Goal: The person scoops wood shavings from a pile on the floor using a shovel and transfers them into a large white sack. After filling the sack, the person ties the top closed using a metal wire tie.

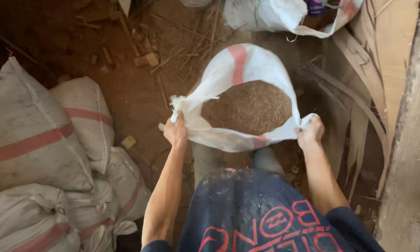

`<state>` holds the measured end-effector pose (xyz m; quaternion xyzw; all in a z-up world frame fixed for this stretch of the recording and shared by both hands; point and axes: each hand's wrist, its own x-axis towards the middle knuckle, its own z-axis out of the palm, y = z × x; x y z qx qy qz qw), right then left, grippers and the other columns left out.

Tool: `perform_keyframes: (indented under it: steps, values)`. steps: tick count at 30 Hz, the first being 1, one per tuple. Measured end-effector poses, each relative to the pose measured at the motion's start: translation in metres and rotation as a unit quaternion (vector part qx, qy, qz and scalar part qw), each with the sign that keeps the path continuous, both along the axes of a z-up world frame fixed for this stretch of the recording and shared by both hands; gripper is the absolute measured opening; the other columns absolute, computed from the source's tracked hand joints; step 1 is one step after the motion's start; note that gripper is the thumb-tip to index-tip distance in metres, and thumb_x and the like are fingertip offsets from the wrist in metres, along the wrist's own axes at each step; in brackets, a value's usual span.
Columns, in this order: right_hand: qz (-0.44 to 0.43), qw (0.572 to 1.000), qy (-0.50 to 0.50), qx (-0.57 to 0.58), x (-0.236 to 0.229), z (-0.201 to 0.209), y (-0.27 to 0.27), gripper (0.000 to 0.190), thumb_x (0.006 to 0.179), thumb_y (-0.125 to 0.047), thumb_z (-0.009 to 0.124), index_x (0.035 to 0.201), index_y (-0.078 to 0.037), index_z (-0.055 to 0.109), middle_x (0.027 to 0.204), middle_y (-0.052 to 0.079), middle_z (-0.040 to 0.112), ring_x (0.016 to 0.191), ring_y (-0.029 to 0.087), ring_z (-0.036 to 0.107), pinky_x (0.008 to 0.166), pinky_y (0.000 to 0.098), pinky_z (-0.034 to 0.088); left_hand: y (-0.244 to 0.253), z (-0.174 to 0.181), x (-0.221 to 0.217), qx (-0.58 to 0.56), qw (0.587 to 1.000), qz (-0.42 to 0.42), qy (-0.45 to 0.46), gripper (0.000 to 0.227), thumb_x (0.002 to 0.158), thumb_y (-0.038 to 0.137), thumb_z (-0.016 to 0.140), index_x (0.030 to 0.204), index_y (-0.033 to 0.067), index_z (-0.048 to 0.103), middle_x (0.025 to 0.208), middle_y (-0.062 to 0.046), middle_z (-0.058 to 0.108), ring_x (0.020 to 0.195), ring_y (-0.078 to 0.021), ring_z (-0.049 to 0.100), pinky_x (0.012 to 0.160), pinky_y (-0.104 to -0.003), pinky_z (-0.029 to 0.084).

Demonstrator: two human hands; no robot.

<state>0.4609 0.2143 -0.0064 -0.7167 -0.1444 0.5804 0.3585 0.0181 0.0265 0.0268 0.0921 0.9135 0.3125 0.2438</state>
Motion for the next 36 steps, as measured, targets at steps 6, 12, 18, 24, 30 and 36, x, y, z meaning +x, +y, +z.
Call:
perform_keyframes:
  steps: [6,12,18,24,30,36]
  values:
    - [0.043,0.997,-0.003,0.066,0.042,0.033,0.018,0.023,0.102,-0.027,0.051,0.106,-0.010,0.065,0.108,0.008,0.075,0.090,0.019,0.066,0.066,0.0317,0.051,0.007,0.038,0.036,0.015,0.996,0.018,0.083,0.050,0.070,0.025,0.085,0.104,-0.0028,0.062,0.100,-0.026,0.069,0.093,-0.0433,0.067,0.083,-0.049,0.051]
    - [-0.062,0.979,-0.174,0.087,0.021,0.089,0.025,0.030,0.101,-0.030,0.050,0.120,-0.010,0.062,0.120,0.010,0.069,0.099,0.021,0.068,0.074,0.0389,0.056,0.002,0.053,0.050,0.031,0.998,0.039,0.046,0.037,0.086,0.028,0.079,0.108,0.0037,0.063,0.100,-0.019,0.071,0.094,-0.0362,0.069,0.089,-0.046,0.053]
    - [0.425,0.714,-0.442,0.338,-0.057,0.106,-0.055,0.028,0.098,-0.016,0.065,0.124,-0.005,0.061,0.136,0.017,0.052,0.133,0.035,0.049,0.111,0.0473,0.041,-0.001,0.086,0.058,0.045,0.976,0.002,0.211,0.042,0.078,0.028,0.082,0.104,0.0033,0.060,0.111,-0.016,0.056,0.104,-0.0350,0.056,0.090,-0.050,0.044]
    - [0.819,0.400,-0.408,-0.052,-0.094,0.107,-0.071,0.047,0.106,-0.054,0.039,0.139,-0.029,0.062,0.136,0.009,0.066,0.130,0.032,0.057,0.117,0.0608,0.033,0.017,0.090,0.066,0.086,0.826,-0.347,0.437,0.016,0.080,0.013,0.074,0.095,0.0202,0.072,0.124,-0.011,0.052,0.117,-0.0310,0.047,0.100,-0.052,0.039]
    - [0.831,0.369,-0.353,-0.220,-0.041,0.085,-0.094,0.071,0.088,-0.072,0.060,0.127,-0.014,0.072,0.136,0.010,0.066,0.127,0.027,0.064,0.107,0.0425,0.049,0.048,0.061,0.055,-0.067,0.766,-0.614,0.179,0.010,0.090,0.015,0.065,0.097,0.0122,0.071,0.114,-0.011,0.064,0.112,-0.0317,0.062,0.096,-0.044,0.051]
    - [0.601,0.728,-0.320,0.081,-0.062,0.000,-0.057,0.044,0.087,-0.034,0.061,0.121,-0.007,0.070,0.117,0.024,0.071,0.108,0.041,0.067,0.094,0.0482,0.053,0.094,0.031,0.061,-0.208,0.829,-0.518,-0.037,0.044,0.095,0.038,0.067,0.117,0.0005,0.065,0.127,-0.026,0.064,0.119,-0.0435,0.064,0.101,-0.048,0.052]
